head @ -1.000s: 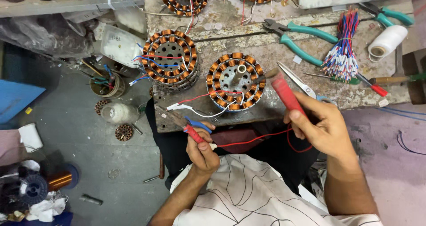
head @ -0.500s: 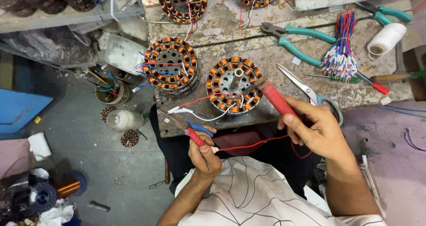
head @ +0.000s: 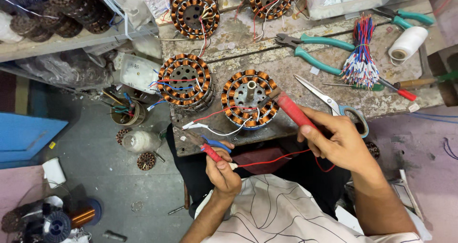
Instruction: The person prepares a stator by trimming wires with scissors, tying knots, and soldering connections with a soldering iron.
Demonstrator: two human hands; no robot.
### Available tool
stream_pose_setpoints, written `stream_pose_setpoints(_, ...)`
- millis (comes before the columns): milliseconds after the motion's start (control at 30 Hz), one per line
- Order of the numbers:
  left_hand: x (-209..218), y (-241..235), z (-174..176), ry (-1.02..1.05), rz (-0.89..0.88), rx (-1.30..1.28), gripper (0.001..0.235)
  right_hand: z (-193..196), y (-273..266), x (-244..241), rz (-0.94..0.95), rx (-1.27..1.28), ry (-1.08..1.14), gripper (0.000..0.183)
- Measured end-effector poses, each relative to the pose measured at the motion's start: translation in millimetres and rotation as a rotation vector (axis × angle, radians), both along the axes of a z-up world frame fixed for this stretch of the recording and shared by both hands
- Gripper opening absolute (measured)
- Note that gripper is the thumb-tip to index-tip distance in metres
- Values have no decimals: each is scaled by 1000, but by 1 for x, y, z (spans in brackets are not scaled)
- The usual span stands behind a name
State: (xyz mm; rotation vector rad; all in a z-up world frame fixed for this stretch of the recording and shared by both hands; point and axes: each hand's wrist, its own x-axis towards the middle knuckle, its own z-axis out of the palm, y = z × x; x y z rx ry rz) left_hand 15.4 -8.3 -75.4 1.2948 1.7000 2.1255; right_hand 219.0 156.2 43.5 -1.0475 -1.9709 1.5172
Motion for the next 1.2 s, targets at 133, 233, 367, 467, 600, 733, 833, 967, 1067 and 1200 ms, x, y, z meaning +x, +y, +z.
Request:
stream_pose_setpoints(133, 0, 1, 1, 9, 0, 6, 41, 2, 3, -1, 10, -65, 15, 48)
stream_pose_setpoints(233, 0, 2, 2, 25, -1, 8, 41, 6, 5, 0, 41, -114, 44, 50)
stream_pose_setpoints(367, -1, 2, 2, 41, 7, 8, 41, 7, 6, -1, 42, -139, 48, 48)
stream_pose_setpoints(467, -1, 3, 0, 28, 3, 10, 41, 5, 5, 0, 33, -119, 38, 48)
stream_pose_setpoints(600, -1, 3, -1, 28, 8, 20, 41, 6, 2, 0, 11, -102, 11, 47)
stream_pose_setpoints(733, -1, 2, 0, 19, 21, 3, 41, 10, 1, -2, -10, -94, -6, 47)
stream_pose_setpoints(833, -1, 1, -1, 17, 22, 6, 41, 11, -1, -3, -23, -76, -25, 47)
stream_pose_setpoints(967, -1, 0, -2, 8, 19, -14, 41, 12, -1, -4, -28, -74, -32, 47)
stream_pose_setpoints(1067, 0, -1, -3, 2, 17, -25, 40, 13, -1, -4, -32, -76, -45, 48)
stream_pose_setpoints(1200, 0, -2, -1, 34, 15, -15, 37, 11, 0, -2, -27, -44, -55, 47)
